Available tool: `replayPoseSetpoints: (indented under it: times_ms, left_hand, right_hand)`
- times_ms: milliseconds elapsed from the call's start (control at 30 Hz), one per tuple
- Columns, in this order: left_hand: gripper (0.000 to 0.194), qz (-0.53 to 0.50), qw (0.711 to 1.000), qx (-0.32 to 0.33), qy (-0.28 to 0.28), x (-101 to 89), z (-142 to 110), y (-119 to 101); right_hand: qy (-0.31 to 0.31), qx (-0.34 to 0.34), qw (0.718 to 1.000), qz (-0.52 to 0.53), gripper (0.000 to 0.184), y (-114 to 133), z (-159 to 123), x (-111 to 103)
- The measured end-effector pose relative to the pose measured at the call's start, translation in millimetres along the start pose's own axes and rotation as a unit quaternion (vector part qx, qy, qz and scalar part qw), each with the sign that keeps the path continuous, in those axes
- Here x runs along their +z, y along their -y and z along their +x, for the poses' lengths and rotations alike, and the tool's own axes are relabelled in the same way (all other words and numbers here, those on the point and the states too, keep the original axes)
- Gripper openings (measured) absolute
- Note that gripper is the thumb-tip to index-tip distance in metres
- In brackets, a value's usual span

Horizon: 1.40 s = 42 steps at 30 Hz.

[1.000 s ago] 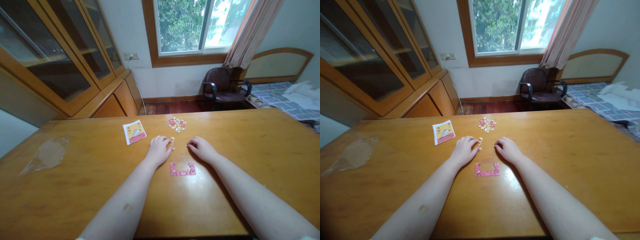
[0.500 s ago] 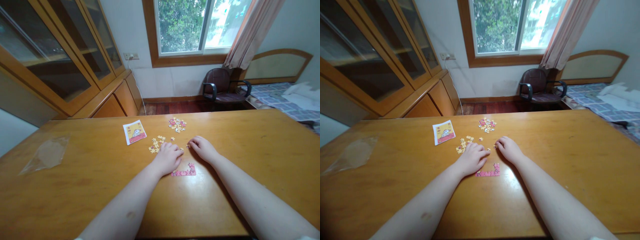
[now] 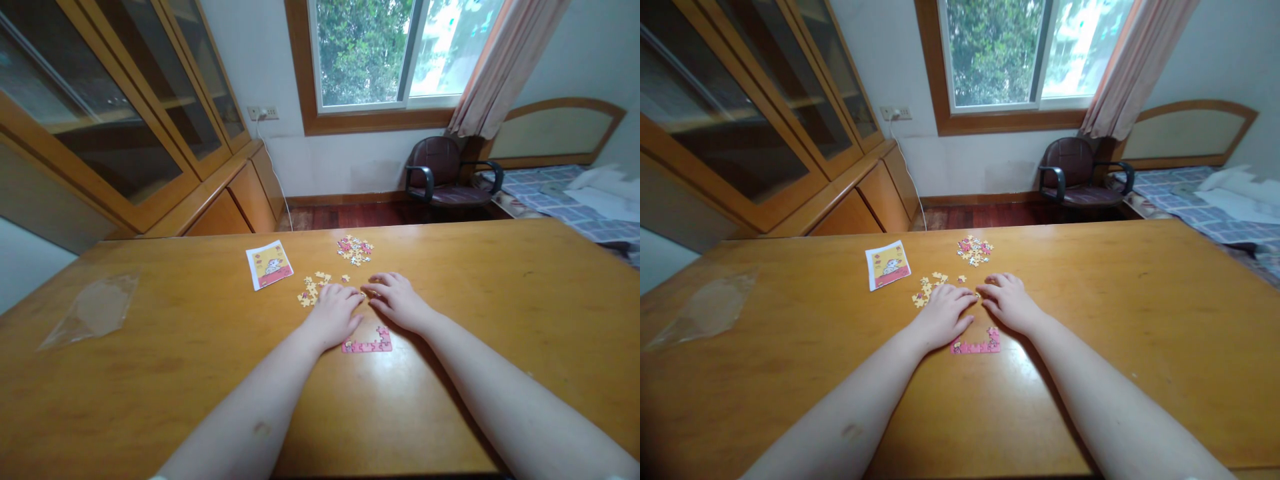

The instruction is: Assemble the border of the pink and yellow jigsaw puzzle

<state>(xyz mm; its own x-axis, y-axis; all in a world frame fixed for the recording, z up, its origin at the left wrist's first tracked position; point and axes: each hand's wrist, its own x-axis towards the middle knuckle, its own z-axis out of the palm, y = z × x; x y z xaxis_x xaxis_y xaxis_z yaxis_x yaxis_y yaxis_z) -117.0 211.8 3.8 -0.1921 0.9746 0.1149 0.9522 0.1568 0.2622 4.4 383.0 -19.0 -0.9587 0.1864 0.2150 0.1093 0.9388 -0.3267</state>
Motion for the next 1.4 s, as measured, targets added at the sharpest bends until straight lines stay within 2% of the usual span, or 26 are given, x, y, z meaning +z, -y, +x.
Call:
replayPoseSetpoints:
  times_ms: [100,400,633,1000,1400]
  left_hand:
    - [0.032,-0.004,1.000,0.023,0.016,-0.3,0.1,0.4]
    - [0.033,-0.034,0.996,0.073,0.039,-3.8,0.0,1.3]
    - [0.037,-0.021,0.997,0.071,0.032,-1.0,-1.4,1.3]
    - [0.040,-0.018,0.997,0.063,0.037,3.4,-0.9,3.5]
    - [0.037,-0.029,0.997,0.057,0.030,4.3,-0.3,4.9]
  right_hand:
    - [0.006,-0.015,1.000,-0.012,0.034,-0.1,-0.8,3.2]
    - [-0.005,-0.046,0.998,0.037,0.014,-2.3,0.2,-0.3]
    - [0.014,0.002,0.998,0.058,0.003,-3.1,0.9,-1.0]
    - [0.000,0.035,0.999,0.033,0.005,-8.2,-0.5,-3.5]
    - [0.006,0.040,0.999,0.029,0.007,-8.5,-0.7,-6.8]
